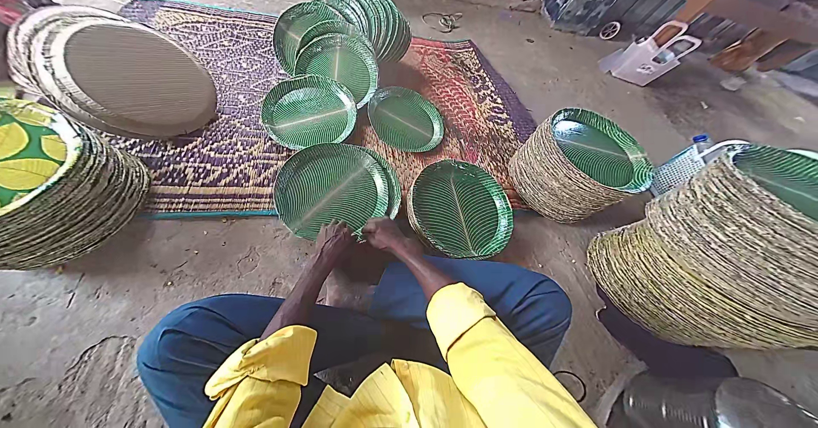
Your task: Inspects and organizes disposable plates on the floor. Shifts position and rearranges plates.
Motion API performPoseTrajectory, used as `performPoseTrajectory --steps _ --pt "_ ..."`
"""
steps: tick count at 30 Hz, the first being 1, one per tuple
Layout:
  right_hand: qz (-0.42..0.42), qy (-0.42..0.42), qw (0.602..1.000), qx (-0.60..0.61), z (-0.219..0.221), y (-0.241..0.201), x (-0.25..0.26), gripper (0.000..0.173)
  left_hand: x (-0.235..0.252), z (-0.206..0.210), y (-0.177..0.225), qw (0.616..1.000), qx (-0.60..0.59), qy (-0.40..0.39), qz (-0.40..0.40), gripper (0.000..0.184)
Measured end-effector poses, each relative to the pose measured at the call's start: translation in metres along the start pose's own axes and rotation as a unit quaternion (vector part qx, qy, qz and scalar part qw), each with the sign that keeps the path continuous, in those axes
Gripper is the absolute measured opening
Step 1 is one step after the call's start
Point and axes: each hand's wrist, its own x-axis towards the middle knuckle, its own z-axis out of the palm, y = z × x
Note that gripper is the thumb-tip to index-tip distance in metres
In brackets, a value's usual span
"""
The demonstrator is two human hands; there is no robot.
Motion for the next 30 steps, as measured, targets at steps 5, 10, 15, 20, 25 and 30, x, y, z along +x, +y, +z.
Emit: performPoseTrajectory --steps 5,10,15,20,25,30 --pt "0.306 0.233 0.919 0.087 -0.047 0.057 -0.021 0.036 0.004 0.008 0.015 0.998 0.037 -0.022 0.054 0.031" --pt "0.381 0.160 0.902 0.123 -0.047 0.073 -0.030 0.057 0.003 0.012 0.012 0.996 0.015 -0.012 0.083 0.034" --pt "0.370 0.188 0.889 0.194 -0.043 0.088 -0.029 0.044 0.004 0.011 0.014 0.996 -0.008 0.042 0.081 0.040" --pt "0.396 0.212 0.879 0.160 -0.051 0.082 -0.033 0.031 0.002 0.021 0.022 0.996 -0.009 0.016 0.090 0.034" --pt "0.215 0.360 0.905 0.071 -0.072 0.046 -0.030 0.026 -0.011 0.008 0.016 0.981 -0.086 0.113 0.131 0.032" --pt "-0.032 0.222 0.973 0.050 -0.039 -0.031 -0.003 0.023 -0.009 -0.016 0.017 0.790 -0.094 0.571 0.205 0.026"
